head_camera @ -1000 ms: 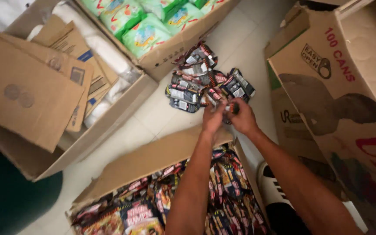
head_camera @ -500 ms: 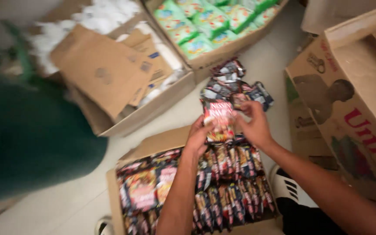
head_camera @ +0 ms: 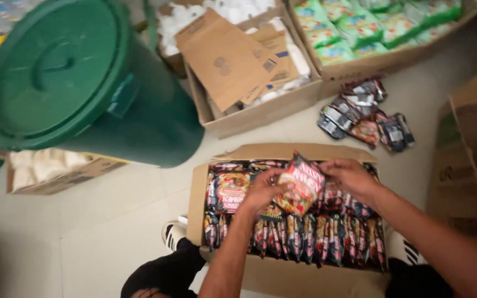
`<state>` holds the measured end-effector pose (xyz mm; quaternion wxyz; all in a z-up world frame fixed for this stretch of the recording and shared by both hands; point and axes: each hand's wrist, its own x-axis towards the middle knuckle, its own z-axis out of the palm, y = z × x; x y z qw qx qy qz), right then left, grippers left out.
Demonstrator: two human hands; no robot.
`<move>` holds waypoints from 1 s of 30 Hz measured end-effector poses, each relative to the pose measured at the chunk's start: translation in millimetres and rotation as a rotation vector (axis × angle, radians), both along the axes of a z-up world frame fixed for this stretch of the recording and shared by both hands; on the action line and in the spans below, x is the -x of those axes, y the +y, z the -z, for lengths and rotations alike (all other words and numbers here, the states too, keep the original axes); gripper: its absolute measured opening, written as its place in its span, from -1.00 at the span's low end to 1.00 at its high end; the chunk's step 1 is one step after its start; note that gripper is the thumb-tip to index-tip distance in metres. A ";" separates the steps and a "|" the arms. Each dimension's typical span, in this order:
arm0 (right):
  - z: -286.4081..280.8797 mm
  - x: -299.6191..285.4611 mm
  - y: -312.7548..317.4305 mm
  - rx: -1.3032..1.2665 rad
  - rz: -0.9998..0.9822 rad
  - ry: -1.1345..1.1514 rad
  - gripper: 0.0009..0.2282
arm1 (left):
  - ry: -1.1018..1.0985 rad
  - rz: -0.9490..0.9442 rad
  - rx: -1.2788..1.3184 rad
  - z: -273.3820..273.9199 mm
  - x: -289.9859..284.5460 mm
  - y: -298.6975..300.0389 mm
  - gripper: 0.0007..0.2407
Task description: The person organizes ramen packets into a cardboard box. They pick up individual packets from a pile on the floor and place them in neat rows inside the box by hand.
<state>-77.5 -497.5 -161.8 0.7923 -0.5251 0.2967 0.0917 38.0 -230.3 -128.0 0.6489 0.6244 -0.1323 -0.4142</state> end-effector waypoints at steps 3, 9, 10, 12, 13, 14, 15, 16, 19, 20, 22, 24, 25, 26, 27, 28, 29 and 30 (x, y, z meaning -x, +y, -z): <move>5.6 0.1 9.8 0.253 -0.119 0.054 -0.80 | -0.103 0.001 -0.024 17.5 15.5 16.4 -0.73; -22.2 -0.2 25.5 0.304 -0.336 0.188 -0.78 | 0.035 -0.022 -0.014 24.3 35.6 26.8 -0.64; -12.1 0.0 25.9 0.303 -0.335 0.189 -0.78 | 0.035 -0.021 -0.015 23.2 37.0 28.7 -0.64; 7.6 -1.7 24.2 0.342 -0.329 0.129 -0.81 | -0.008 -0.008 -0.093 21.3 36.1 29.6 -0.62; 20.4 -1.8 23.3 0.341 -0.327 0.130 -0.81 | -0.008 -0.006 -0.094 27.1 36.2 30.6 -0.62; 33.3 -2.0 22.6 0.429 -0.331 0.077 -0.85 | 0.032 -0.006 -0.083 32.9 36.4 31.6 -0.62; 46.5 -3.0 22.5 0.517 -0.334 0.023 -0.87 | 0.072 -0.007 -0.073 38.7 35.9 33.4 -0.62; 63.2 -5.5 23.1 0.515 -0.332 0.023 -0.87 | 0.072 -0.005 -0.076 55.0 40.9 33.7 -0.62; 98.8 -13.9 27.6 0.661 -0.280 -0.096 -0.90 | 0.290 -0.150 0.042 87.5 52.4 31.8 -0.56; 102.2 -13.7 30.8 0.768 -0.245 -0.155 -0.89 | 0.293 -0.200 0.049 89.2 59.0 29.4 -0.56; 97.6 -11.7 35.1 0.872 -0.207 -0.210 -0.88 | 0.298 -0.247 0.054 90.1 69.6 26.6 -0.56; 82.1 -5.7 36.8 0.904 -0.446 0.017 -0.89 | 0.306 -0.289 0.006 89.5 80.8 25.8 -0.58; 85.1 -2.7 35.1 0.902 -0.445 0.021 -0.89 | 0.309 -0.287 0.003 97.2 84.8 26.3 -0.58; 88.0 0.5 33.3 1.018 -0.539 0.072 -0.89 | 0.285 -0.291 -0.015 104.7 88.9 26.7 -0.58; 90.6 2.5 30.2 1.135 -0.630 0.125 -0.87 | 0.259 -0.293 -0.031 112.3 91.4 25.7 -0.58; 83.2 4.4 34.2 1.134 -0.627 0.128 -0.87 | 0.260 -0.289 -0.032 109.1 94.2 26.9 -0.58; 75.3 7.0 37.8 1.158 -0.569 0.134 -0.88 | 0.312 -0.297 0.015 105.8 97.4 27.6 -0.59; 67.4 9.4 41.4 1.182 -0.510 0.140 -0.87 | 0.363 -0.305 0.061 102.4 100.5 28.3 -0.61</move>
